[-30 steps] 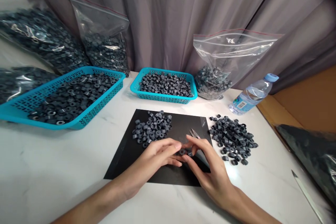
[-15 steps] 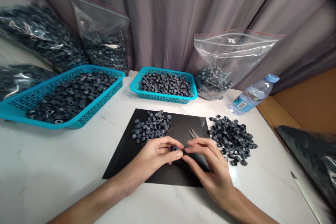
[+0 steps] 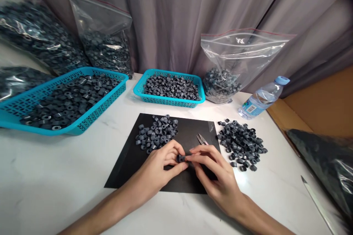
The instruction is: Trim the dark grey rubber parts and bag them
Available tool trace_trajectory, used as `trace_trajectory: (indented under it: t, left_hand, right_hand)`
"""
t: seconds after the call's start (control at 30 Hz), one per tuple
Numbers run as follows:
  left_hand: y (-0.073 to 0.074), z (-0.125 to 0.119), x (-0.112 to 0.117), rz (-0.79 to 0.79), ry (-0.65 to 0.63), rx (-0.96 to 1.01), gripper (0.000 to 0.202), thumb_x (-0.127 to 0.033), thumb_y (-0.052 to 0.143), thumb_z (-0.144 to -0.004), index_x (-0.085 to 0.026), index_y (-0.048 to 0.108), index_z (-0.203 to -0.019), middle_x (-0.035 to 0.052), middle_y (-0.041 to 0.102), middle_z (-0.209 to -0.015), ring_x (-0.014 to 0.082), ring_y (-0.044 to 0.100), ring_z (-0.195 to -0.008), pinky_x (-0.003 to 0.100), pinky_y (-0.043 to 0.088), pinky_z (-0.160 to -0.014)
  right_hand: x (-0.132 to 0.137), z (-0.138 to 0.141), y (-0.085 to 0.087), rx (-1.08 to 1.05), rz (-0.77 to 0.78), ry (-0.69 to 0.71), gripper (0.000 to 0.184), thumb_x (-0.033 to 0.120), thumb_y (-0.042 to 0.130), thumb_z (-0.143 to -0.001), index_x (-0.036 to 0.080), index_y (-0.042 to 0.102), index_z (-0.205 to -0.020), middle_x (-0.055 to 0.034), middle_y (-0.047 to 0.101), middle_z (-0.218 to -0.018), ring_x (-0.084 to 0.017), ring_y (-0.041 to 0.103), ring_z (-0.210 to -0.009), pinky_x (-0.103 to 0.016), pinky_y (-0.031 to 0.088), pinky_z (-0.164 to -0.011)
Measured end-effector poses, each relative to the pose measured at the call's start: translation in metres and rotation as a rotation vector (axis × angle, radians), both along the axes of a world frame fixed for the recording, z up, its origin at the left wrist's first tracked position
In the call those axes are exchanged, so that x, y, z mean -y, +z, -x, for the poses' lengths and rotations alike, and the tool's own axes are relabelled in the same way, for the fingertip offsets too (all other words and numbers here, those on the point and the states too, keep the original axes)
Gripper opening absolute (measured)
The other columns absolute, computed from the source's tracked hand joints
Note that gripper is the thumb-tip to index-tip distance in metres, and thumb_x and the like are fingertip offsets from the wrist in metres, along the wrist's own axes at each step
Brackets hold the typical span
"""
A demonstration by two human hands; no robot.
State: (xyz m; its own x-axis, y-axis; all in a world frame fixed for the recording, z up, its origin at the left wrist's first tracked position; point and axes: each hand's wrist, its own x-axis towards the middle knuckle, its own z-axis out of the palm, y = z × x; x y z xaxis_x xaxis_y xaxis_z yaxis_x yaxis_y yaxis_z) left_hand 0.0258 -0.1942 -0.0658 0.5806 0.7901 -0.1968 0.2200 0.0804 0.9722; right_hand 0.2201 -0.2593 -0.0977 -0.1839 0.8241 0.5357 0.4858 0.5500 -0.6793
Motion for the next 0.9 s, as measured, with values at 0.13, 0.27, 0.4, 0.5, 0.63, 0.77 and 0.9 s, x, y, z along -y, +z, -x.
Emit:
trace_trajectory:
  t: [0.13, 0.27, 0.4, 0.5, 0.63, 0.77, 0.9]
  left_hand:
    - [-0.001, 0.001, 0.0, 0.077, -0.042, 0.038, 0.014, -0.032, 0.068, -0.089, -0.021, 0.063, -0.097, -0.0008, 0.07, -0.086, 0.0174, 0.07, -0.087, 0.029, 0.053, -0.086]
    - [0.006, 0.001, 0.002, 0.209, -0.062, 0.091, 0.018, -0.032, 0.067, -0.091, -0.019, 0.069, -0.103, 0.0033, 0.074, -0.097, 0.0201, 0.07, -0.098, 0.032, 0.051, -0.095]
    - [0.01, 0.003, 0.006, 0.435, 0.061, 0.113, 0.022, -0.03, 0.068, -0.09, -0.019, 0.072, -0.11, 0.0051, 0.076, -0.107, 0.0216, 0.069, -0.107, 0.034, 0.048, -0.103]
    - [0.01, 0.005, 0.008, 0.573, 0.137, 0.189, 0.023, -0.027, 0.069, -0.089, -0.019, 0.072, -0.11, 0.0068, 0.078, -0.109, 0.0231, 0.07, -0.11, 0.036, 0.047, -0.105]
    - [0.009, 0.005, 0.007, 0.612, 0.102, 0.288, 0.019, -0.022, 0.067, -0.088, -0.016, 0.076, -0.103, 0.0093, 0.077, -0.112, 0.0242, 0.069, -0.109, 0.036, 0.047, -0.104]
    - [0.008, 0.004, 0.003, 0.606, 0.047, 0.377, 0.023, -0.022, 0.058, -0.09, -0.013, 0.079, -0.097, 0.0116, 0.076, -0.109, 0.025, 0.067, -0.104, 0.039, 0.047, -0.103]
    - [0.006, 0.004, 0.001, 0.668, 0.034, 0.412, 0.031, -0.025, 0.05, -0.094, -0.012, 0.078, -0.098, 0.0101, 0.075, -0.104, 0.0235, 0.067, -0.099, 0.039, 0.046, -0.102]
  right_hand:
    - [0.0, 0.001, 0.001, 0.002, -0.01, -0.006, 0.031, 0.006, 0.051, -0.099, 0.023, 0.064, -0.12, -0.0115, 0.058, -0.117, -0.023, 0.064, -0.106, -0.036, 0.057, -0.089]
    - [-0.003, 0.0, 0.001, 0.046, -0.051, -0.045, 0.028, 0.006, 0.055, -0.098, 0.024, 0.066, -0.117, -0.0106, 0.056, -0.115, -0.023, 0.062, -0.103, -0.037, 0.056, -0.086]
    - [-0.004, -0.001, 0.002, 0.095, -0.048, -0.04, 0.03, 0.007, 0.055, -0.099, 0.027, 0.067, -0.119, -0.0086, 0.061, -0.108, -0.024, 0.06, -0.098, -0.039, 0.054, -0.083]
    - [-0.004, 0.0, 0.004, 0.038, -0.032, -0.025, 0.029, 0.007, 0.053, -0.101, 0.025, 0.064, -0.12, -0.0088, 0.064, -0.107, -0.024, 0.063, -0.099, -0.039, 0.056, -0.082]
    - [-0.002, 0.002, 0.003, -0.021, -0.063, -0.126, 0.023, 0.012, 0.059, -0.1, 0.024, 0.062, -0.12, -0.01, 0.063, -0.112, -0.024, 0.064, -0.102, -0.038, 0.059, -0.085]
    - [-0.001, 0.001, -0.001, -0.052, -0.084, -0.16, 0.018, 0.013, 0.064, -0.097, 0.023, 0.063, -0.113, -0.0099, 0.062, -0.112, -0.024, 0.064, -0.104, -0.038, 0.059, -0.086]
    - [-0.001, -0.001, -0.003, -0.09, -0.098, -0.136, 0.022, 0.011, 0.07, -0.094, 0.023, 0.063, -0.111, -0.0084, 0.062, -0.11, -0.023, 0.064, -0.103, -0.037, 0.058, -0.087]
